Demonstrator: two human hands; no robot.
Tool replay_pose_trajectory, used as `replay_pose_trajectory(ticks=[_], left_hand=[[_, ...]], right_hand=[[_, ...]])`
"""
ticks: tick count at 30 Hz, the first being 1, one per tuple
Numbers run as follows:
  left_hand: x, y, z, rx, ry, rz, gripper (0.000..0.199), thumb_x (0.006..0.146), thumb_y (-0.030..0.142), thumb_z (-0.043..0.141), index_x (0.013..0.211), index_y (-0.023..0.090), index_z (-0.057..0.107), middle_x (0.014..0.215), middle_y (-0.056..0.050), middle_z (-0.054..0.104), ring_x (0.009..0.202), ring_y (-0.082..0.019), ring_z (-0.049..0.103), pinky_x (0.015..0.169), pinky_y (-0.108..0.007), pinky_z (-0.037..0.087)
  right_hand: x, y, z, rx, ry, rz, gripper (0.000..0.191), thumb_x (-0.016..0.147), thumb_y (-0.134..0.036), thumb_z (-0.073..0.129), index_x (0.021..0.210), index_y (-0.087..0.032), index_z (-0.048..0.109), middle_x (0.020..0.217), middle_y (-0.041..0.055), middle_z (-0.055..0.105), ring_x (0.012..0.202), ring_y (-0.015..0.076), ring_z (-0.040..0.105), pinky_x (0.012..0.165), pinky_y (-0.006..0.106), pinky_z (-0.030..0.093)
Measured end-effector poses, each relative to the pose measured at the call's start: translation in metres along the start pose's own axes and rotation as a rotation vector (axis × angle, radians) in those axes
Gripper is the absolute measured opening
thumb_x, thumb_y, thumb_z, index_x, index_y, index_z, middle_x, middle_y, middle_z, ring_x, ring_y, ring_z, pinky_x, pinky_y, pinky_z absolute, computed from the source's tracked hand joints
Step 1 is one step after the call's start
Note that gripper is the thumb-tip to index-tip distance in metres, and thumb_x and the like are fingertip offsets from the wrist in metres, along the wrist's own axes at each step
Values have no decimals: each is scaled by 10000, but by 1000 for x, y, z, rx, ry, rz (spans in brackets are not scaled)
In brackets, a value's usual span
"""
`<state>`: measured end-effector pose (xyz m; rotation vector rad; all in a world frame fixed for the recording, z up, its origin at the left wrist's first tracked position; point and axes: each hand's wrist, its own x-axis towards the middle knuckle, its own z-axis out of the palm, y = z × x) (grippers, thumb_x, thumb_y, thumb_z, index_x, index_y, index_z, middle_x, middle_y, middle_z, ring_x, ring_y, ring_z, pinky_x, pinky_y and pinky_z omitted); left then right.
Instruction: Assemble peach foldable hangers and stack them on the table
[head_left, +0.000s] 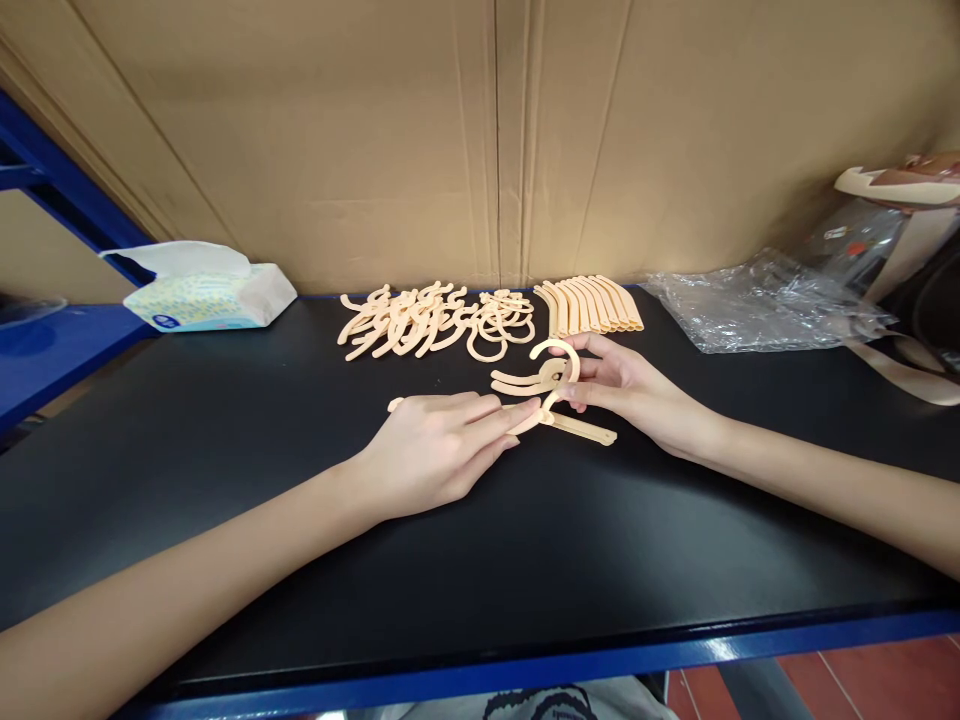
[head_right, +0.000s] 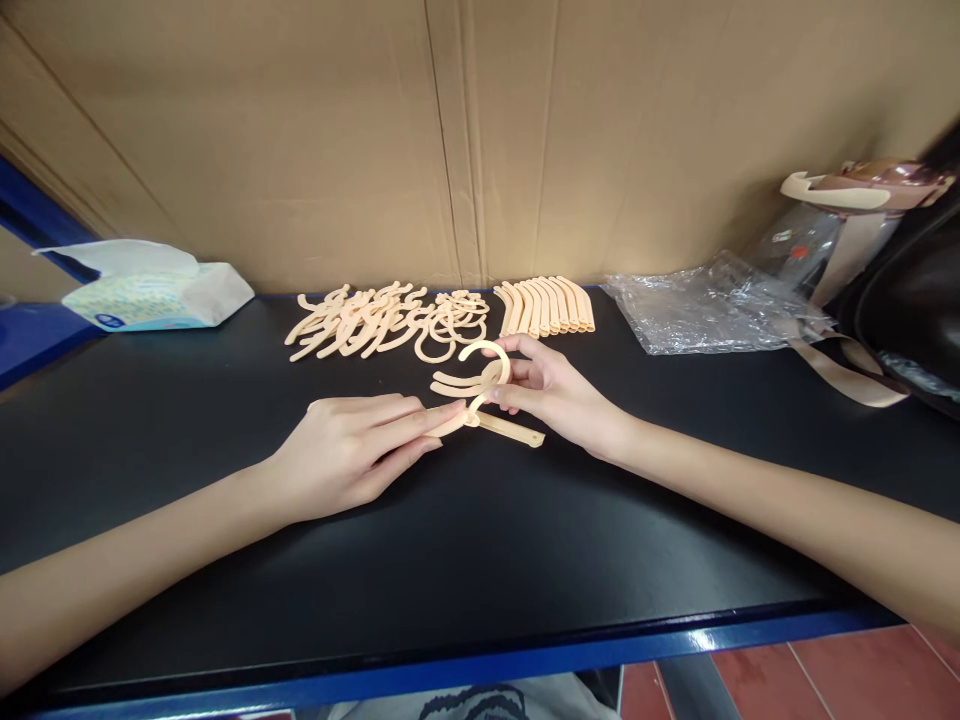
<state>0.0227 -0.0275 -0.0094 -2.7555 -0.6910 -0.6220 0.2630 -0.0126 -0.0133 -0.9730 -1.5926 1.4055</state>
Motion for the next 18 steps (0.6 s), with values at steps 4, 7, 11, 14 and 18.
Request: replay_pose_trajectory(ticks=[4,7,11,14,18], left_hand=[[-1,2,0,-85,-10,-142,317,953,235,463,1249,227,577,838,16,676,649,-99,617,543,-185,424],[0,3,-5,-208,-79,-276,376,894,197,476,1261,232,551,927,6,670,635,-89,595,524,-174,413],[1,-1,-16,-487,-87,-484,331,853,199,503,1181,236,529,941,5,633,647,-89,572,539,-170,438],[4,-7,-21,-856,-85,-684,303,833,217,524,1129,224,461,972,-20,607,659,-109,588,460,-169,449],[9,-11,-22,-1258,-86,-887,332,801,227,583,1103,200,446,953,-34,591,657,-125,574,415,-190,482]], right_hand=[[0,2,0,-45,-12,-18,333,814,-302,689,1090,-205,530,902,14,668,867,162,638,768,303,503],[-3,1,2,-156,-31,-62,318,814,-317,685,1078,-209,542,817,-4,653,820,168,641,781,331,510],[-9,-1,4,-426,4,-210,229,868,-332,626,1063,-220,582,812,2,636,736,152,603,706,314,501],[-13,0,4,-687,25,-368,186,898,-331,604,1041,-215,623,867,26,638,783,164,598,706,309,491],[-16,2,3,-1000,13,-482,266,901,-381,608,1094,-200,641,1030,65,640,960,206,599,800,333,493]])
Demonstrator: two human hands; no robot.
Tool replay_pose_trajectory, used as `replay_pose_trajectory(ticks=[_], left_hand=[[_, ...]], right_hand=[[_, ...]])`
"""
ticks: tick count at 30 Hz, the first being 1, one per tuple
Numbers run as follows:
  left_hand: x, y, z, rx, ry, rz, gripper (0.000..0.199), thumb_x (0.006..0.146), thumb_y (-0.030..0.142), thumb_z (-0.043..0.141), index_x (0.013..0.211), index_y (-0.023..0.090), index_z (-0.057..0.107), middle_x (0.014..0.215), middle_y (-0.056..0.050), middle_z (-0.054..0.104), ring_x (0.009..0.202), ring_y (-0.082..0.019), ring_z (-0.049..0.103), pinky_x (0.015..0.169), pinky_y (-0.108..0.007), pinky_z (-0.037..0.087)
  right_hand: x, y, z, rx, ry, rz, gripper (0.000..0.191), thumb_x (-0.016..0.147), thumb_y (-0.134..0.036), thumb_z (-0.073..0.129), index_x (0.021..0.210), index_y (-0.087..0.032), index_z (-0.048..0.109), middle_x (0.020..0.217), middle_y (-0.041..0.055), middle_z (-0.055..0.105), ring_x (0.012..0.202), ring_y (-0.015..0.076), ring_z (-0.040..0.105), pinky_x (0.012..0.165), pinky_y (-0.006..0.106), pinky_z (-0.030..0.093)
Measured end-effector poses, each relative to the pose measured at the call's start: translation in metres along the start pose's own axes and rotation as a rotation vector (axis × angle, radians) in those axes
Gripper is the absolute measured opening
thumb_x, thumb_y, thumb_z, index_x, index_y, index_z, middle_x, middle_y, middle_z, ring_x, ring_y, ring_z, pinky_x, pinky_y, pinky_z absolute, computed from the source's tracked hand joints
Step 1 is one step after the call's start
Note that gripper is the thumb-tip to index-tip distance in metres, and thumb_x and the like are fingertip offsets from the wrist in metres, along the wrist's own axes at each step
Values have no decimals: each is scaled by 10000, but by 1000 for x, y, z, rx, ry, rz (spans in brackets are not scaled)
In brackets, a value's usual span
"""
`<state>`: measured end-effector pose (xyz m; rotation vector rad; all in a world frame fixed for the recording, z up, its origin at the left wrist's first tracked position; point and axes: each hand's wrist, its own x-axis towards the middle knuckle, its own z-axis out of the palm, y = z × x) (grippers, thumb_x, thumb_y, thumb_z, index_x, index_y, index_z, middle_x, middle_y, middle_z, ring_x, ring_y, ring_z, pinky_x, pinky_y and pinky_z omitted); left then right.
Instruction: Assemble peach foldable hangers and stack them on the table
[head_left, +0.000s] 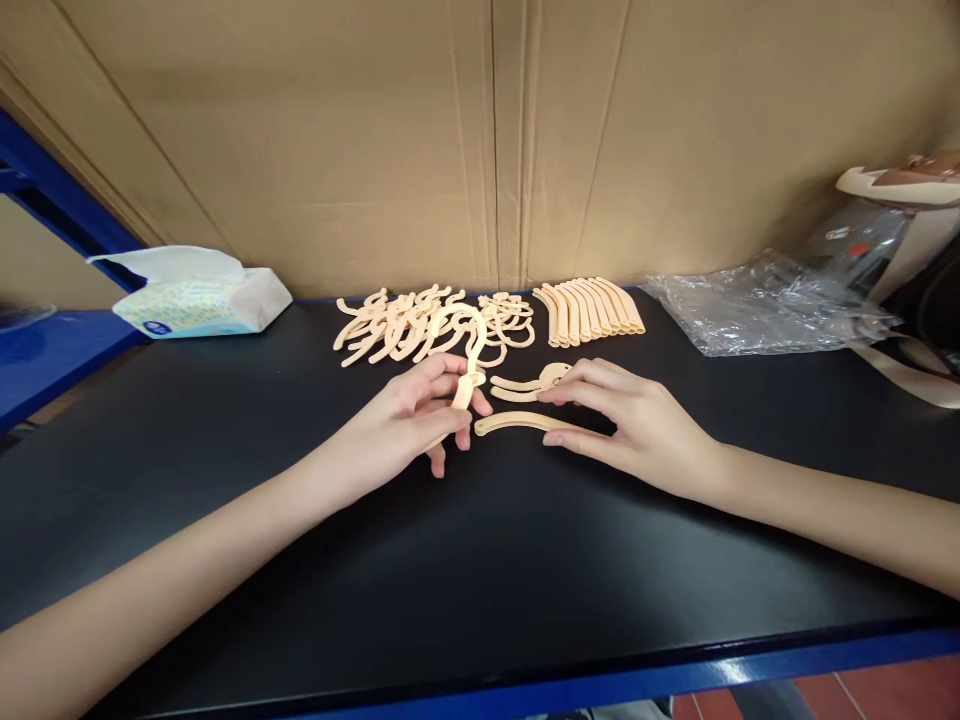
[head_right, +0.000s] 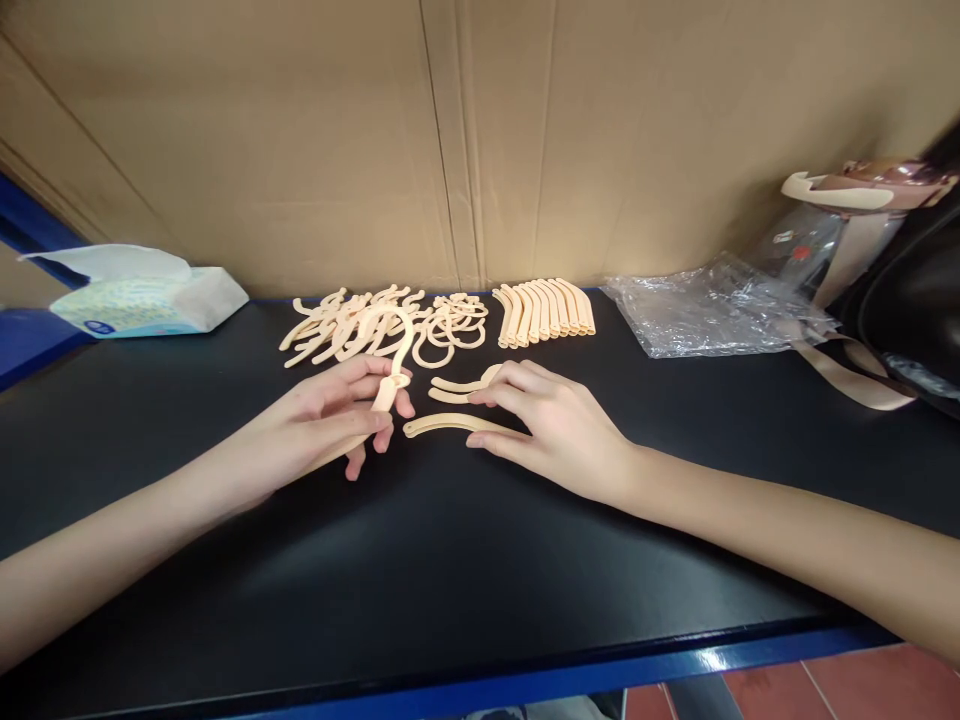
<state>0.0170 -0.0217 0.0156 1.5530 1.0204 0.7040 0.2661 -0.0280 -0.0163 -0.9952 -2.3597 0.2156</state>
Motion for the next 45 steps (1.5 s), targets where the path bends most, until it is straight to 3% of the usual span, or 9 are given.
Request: replay_pose_trajectory(ticks=[4,8,11,14,21,28,34,42,45], left_hand=[[1,0,1,-180,-36,-145,320,773,170,638,1070,184,521,936,-28,583,687,-120,578,480,-204,533],[1,-4,0,-268,-4,-197,148,847,260,635,939,173,557,831,-7,560,669,-110,565,507,-203,543],[2,-7,-2,-284,-15,-211,185,884,345,621,878,168,568,780,-1,558,655,-102,559,546,-211,562],[2,-9,-4,-269,-32,-229,219,878,367,644,843,155,603,846,-20,598,693,-101,585,608,-224,588],[3,-7,-8,-351,-11,-329,171,833,312,703,951,189,704,896,-42,659,729,-143,654,576,-251,621],[3,-5,-7,-320,-107,-374,277,825,351,715,1058,202,721,869,-52,694,629,-121,648,530,-198,603],[3,-4,-8,-270,-159,-349,244,847,370,687,1034,220,733,1103,-73,682,653,-111,659,543,-180,592],[3,-5,-9,-294,-142,-369,280,833,375,706,1080,245,719,869,-40,713,689,-143,690,549,-186,600],[3,-5,-8,-285,-156,-370,282,839,374,700,1092,249,714,884,-40,708,709,-151,698,549,-189,603]], right_hand=[[0,0,2,-141,-54,-53,210,947,-347,533,1005,-201,672,1015,64,638,915,199,600,795,334,494],[2,0,3,-149,-60,-63,203,984,-277,450,966,-192,634,954,66,660,858,198,612,758,338,484],[2,0,2,-128,-30,-85,225,1002,-244,383,977,-183,598,932,77,671,866,207,620,765,341,475],[0,-1,1,-87,-27,-83,247,1008,-217,339,974,-179,582,890,72,664,776,181,615,672,290,461],[-3,-3,-1,-48,-113,-52,284,1002,-359,421,891,-204,632,784,9,670,650,123,602,583,245,394],[-2,-1,1,-50,-89,-42,241,960,-388,516,879,-197,637,762,1,677,647,127,613,570,244,392],[-4,0,1,-15,-78,4,253,962,-398,505,903,-209,663,768,5,696,642,130,622,570,241,404],[-4,0,1,-7,-90,-17,220,948,-360,542,894,-203,687,761,-1,703,620,119,617,560,233,393],[-5,0,2,-16,-83,-37,216,948,-351,544,898,-202,692,767,0,706,623,121,623,558,232,390]])
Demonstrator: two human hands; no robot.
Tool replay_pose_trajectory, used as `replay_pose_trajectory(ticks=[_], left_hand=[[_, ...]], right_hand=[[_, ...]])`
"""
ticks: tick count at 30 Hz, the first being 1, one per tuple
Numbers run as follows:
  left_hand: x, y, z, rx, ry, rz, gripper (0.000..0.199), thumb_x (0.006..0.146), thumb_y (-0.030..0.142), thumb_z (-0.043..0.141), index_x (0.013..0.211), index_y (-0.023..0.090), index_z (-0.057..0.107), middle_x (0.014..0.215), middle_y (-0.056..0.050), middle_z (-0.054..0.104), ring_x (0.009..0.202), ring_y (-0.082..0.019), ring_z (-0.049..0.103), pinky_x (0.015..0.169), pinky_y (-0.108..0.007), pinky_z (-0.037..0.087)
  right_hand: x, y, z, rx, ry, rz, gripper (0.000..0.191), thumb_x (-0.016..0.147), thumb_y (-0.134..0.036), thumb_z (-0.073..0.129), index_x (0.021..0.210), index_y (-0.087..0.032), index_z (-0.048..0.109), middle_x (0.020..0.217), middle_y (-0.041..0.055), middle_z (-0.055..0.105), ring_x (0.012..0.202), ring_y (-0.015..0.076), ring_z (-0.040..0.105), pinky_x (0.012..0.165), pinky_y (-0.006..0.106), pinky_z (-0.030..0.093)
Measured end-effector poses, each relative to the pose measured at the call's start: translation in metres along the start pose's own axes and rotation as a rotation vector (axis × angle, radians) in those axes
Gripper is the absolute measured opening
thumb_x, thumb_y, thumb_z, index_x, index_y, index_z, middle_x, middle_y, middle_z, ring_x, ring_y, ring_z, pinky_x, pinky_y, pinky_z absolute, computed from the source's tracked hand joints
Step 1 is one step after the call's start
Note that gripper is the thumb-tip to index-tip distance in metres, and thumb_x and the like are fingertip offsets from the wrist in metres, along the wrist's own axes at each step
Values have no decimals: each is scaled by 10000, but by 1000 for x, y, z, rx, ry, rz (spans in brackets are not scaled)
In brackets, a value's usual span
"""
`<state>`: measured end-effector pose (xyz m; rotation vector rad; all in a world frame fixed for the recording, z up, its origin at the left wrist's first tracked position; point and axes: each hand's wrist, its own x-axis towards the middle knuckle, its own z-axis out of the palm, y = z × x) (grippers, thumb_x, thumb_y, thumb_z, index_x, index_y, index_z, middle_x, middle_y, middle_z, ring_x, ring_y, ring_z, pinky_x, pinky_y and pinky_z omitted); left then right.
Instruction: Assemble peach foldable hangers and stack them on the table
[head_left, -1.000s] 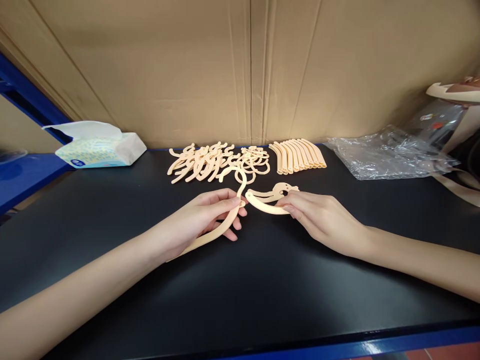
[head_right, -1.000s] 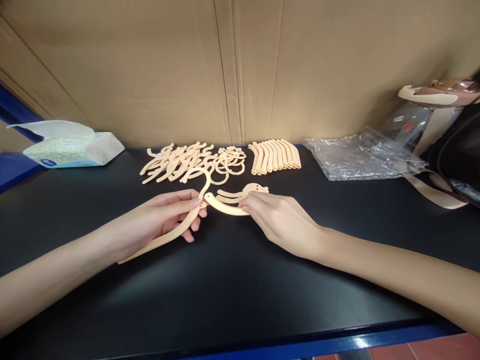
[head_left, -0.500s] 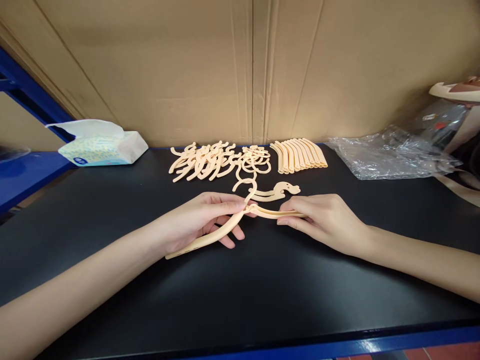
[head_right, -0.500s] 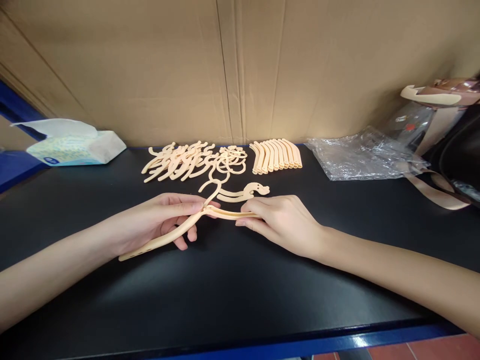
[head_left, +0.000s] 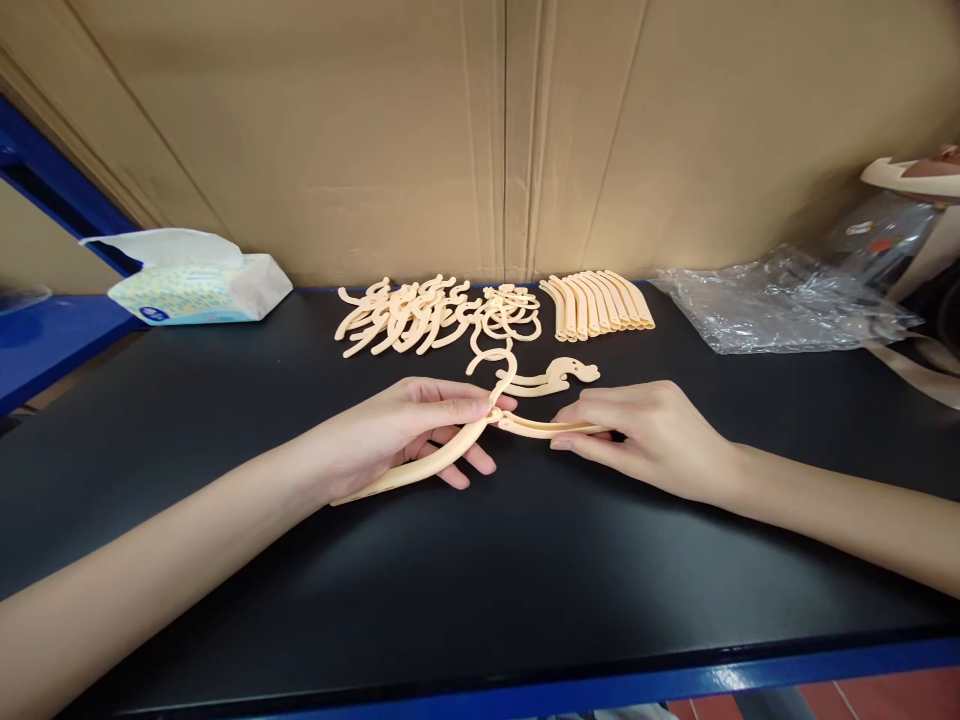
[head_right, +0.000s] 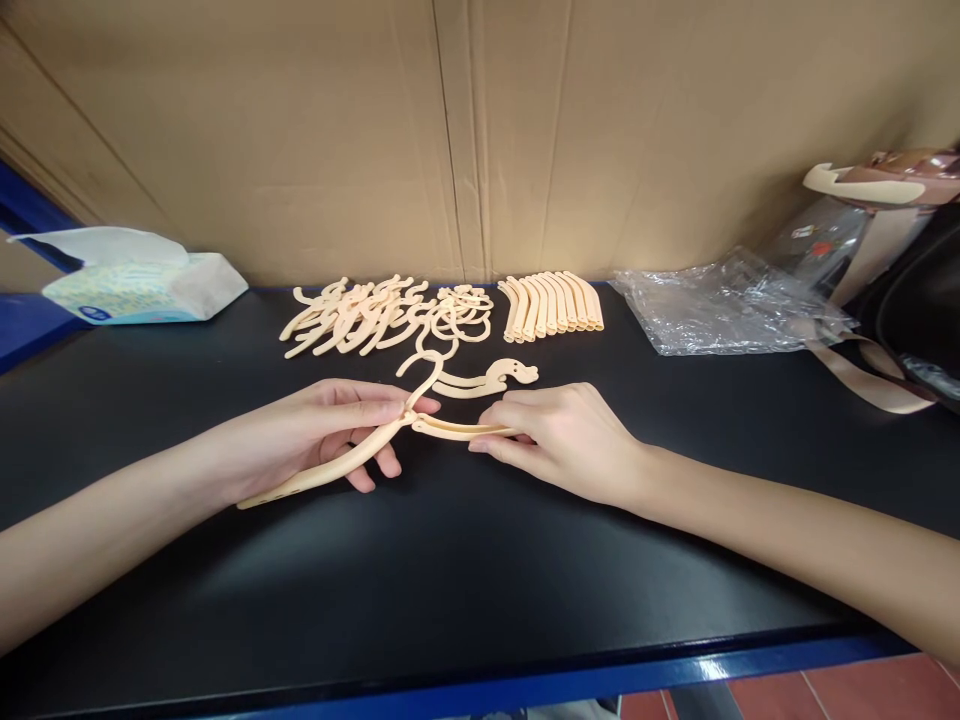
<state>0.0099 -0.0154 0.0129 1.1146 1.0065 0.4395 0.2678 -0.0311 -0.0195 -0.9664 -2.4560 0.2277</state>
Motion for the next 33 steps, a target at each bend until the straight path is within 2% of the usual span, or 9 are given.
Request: replay_pose_trajectory(ticks=[10,16,24,29,33], left_hand=[[0,0,1,58,-69,32,217,857,327,684,1051,237,716,906,-45,685,856,-175,688,633,-208,615],[-3,3,7,125,-78,58,116,860,283,677,933,201,713,874,-20,663,813,-151,675,645,-214,614],[0,3,8,148,-73,80,111,849,265,679,885,161,692,759,-8,620,740,-134,645,606,-210,601],[1,1,8,154,-85,88,109,849,261,676,870,154,684,764,-5,613,732,-128,638,602,-212,596],[0,1,11,165,-57,99,113,842,262,680,832,149,674,841,-11,617,729,-123,641,597,-216,592]], right_hand=[[1,-1,-1,-76,-1,-33,239,960,-358,525,904,-200,695,796,4,717,671,130,641,587,239,403],[0,0,0,-63,15,-90,247,963,-357,525,883,-195,693,749,-9,697,655,114,622,602,224,395],[0,0,0,-11,7,-106,218,945,-347,562,889,-197,710,688,-36,669,593,86,583,571,217,365],[2,0,-3,56,-31,-90,234,937,-357,573,883,-189,726,707,-28,685,575,78,571,560,208,364],[4,0,-5,130,-61,-68,229,928,-339,588,877,-168,732,713,-22,688,563,70,551,551,198,362]])
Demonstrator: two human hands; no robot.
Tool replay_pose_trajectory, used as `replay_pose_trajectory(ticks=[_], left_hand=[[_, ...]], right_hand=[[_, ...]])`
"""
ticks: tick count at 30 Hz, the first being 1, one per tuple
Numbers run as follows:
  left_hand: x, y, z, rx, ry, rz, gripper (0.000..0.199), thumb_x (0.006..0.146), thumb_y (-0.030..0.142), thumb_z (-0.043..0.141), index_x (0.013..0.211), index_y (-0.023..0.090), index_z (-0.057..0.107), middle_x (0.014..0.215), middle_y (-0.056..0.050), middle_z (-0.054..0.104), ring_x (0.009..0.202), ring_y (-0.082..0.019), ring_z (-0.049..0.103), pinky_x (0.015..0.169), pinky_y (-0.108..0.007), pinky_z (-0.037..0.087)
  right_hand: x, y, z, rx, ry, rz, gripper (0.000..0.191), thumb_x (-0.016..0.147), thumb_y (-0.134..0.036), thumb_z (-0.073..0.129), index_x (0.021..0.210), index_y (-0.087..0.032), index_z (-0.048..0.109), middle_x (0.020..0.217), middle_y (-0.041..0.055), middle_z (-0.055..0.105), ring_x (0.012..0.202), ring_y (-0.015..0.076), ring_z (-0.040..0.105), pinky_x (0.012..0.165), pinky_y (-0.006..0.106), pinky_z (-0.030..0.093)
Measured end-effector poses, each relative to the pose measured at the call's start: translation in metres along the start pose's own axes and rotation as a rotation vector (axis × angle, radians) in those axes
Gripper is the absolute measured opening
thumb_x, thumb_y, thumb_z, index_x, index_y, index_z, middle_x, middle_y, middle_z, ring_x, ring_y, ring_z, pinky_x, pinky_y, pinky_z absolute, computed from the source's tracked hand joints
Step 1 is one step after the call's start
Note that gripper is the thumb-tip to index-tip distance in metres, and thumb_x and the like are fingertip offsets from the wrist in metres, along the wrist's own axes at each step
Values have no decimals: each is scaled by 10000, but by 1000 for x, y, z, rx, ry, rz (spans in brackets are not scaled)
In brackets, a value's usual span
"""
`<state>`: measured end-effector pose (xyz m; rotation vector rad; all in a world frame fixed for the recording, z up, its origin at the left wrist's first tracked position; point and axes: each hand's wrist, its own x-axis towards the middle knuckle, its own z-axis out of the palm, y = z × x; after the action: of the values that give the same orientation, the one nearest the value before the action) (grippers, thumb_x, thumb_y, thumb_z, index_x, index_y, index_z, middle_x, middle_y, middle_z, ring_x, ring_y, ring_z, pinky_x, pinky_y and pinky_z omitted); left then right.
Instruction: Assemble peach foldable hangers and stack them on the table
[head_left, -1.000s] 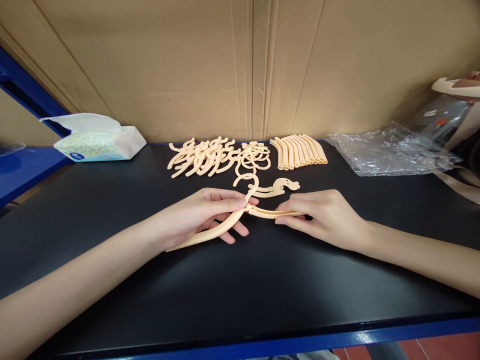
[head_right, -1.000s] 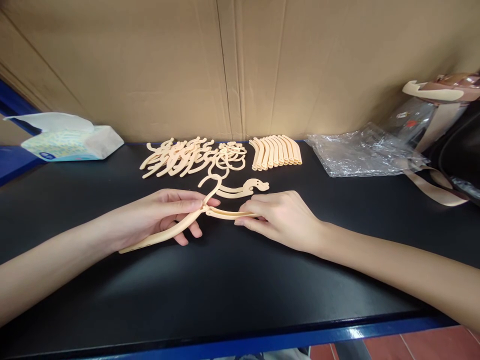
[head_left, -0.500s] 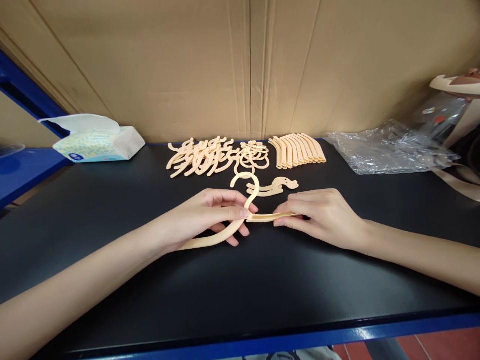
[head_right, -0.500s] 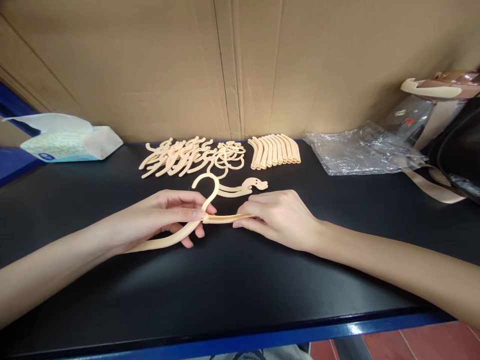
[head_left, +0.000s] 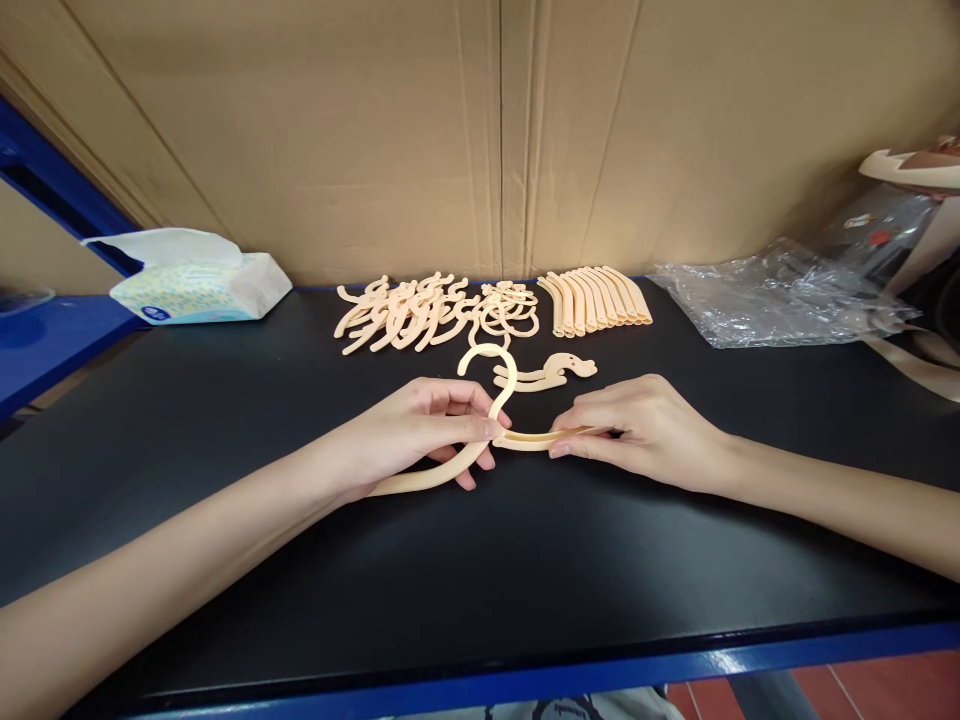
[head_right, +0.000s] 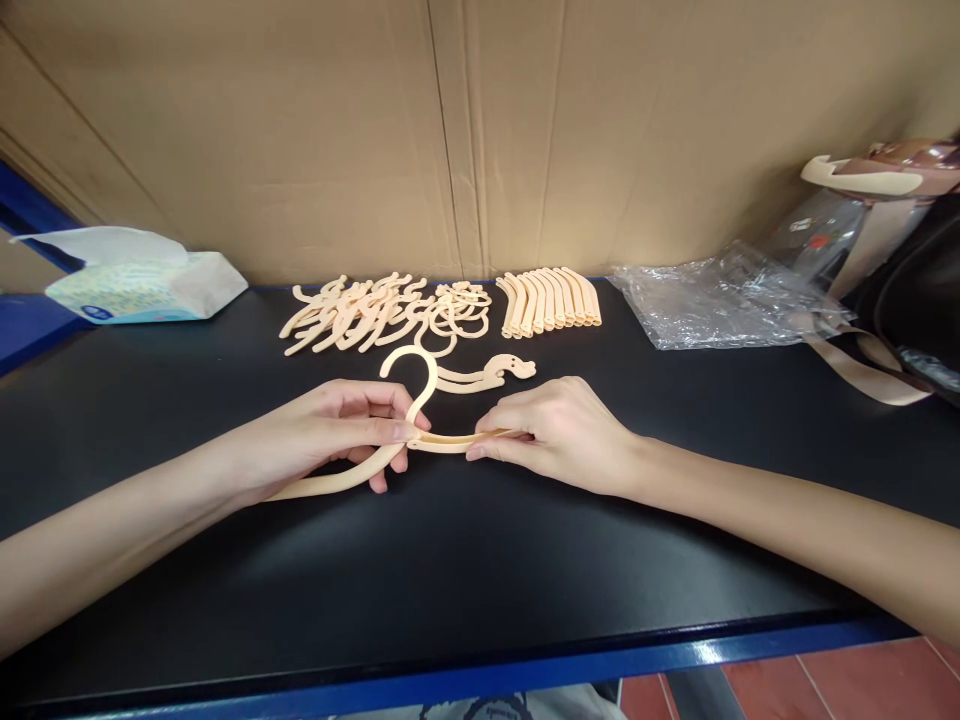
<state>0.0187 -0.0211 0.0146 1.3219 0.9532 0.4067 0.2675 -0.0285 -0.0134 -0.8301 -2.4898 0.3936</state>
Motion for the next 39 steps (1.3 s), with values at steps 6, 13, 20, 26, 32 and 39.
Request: replay_pose_trajectory(ticks=[6,13,20,26,32,39], left_hand=[[-2,1,1,52,33,8,197,820,339,705,783,153,649,878,-15,630,763,-149,671,636,-240,593],[-1,3,4,54,56,-25,175,835,307,657,813,138,621,797,-55,716,654,-142,678,584,-207,552],[0,6,9,101,135,-18,208,867,247,573,995,110,665,796,-89,736,570,-136,648,477,-188,487],[0,6,10,155,161,-30,309,885,272,552,1099,79,664,801,-91,732,551,-123,621,454,-187,465],[-2,5,10,227,140,-8,279,884,328,538,1005,114,669,789,-63,716,557,-131,614,452,-201,449],[-9,-3,15,851,289,195,433,947,475,401,637,185,487,494,49,427,435,-91,379,441,-205,275]], right_hand=[[1,2,-1,117,-46,85,277,902,-397,609,845,-162,743,625,-31,630,502,63,430,507,207,325],[4,8,-1,250,-99,276,314,840,-482,649,805,-191,762,499,-67,424,485,67,274,445,232,217],[6,8,-1,396,-128,390,351,807,-507,662,794,-174,769,550,-42,506,537,78,343,478,229,259],[9,8,-1,478,-135,453,357,779,-513,684,778,-168,774,572,-30,530,561,84,368,486,228,267],[12,7,-3,539,-148,461,328,771,-482,703,765,-160,768,548,-41,468,543,78,336,467,222,245],[9,11,-4,539,-94,406,337,828,-461,655,774,-138,731,523,-46,487,487,71,400,460,211,304]])
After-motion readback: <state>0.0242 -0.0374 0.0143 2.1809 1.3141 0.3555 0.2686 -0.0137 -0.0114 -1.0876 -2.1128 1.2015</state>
